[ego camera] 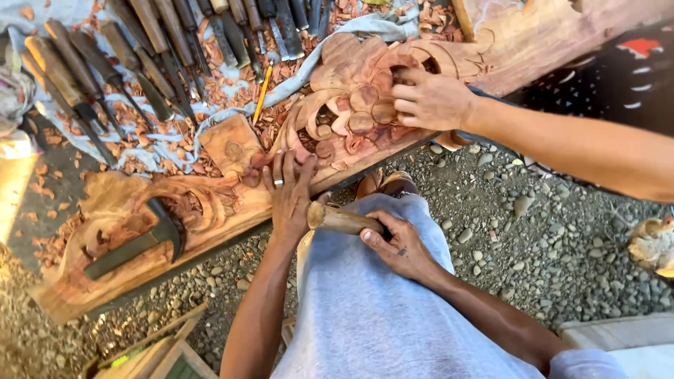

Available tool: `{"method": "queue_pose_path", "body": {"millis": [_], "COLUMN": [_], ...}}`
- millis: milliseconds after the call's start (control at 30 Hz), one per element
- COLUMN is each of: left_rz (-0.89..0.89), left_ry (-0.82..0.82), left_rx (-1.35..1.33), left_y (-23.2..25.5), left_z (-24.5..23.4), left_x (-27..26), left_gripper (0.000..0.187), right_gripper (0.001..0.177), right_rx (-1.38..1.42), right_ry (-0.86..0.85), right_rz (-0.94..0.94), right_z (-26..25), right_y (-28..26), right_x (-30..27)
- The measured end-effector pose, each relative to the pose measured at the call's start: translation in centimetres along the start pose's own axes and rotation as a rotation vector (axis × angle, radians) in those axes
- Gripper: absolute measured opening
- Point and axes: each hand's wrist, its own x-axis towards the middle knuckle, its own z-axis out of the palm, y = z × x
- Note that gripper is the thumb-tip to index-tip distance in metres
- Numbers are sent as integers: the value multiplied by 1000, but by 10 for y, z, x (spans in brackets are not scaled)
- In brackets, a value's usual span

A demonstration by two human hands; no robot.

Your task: The person uses a variety of chisels and a hammer to carve intricate decorative patterns into a large wooden board.

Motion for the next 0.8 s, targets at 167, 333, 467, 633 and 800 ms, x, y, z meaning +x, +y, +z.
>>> {"method": "queue_pose_path", "body": {"millis": [167,333,467,633,800], "left_rz": [-75,-86,-25,-39,18], "left_ry": [79,104,111,174,82], "left_rx": [-66,-171,-190,-327,61], "left_y": [1,-1,-14,-19,3], "left_z": [25,11,8,-5,-41], "left_x": [-7,-3,-12,-6,15], "left_gripper": [78,61,47,32,51], "right_gripper": [46,41,41,43,40], "right_rx": [-24,79,51,54,101], "right_ry": [-64,-103,-21,99,233], "right_rz": [35,-55,-30,-3,37], "right_z": [-10,-13,-12,-2,23], "right_y": [25,45,45,37,31], "right_x": [-3,-1,4,18,43]}}
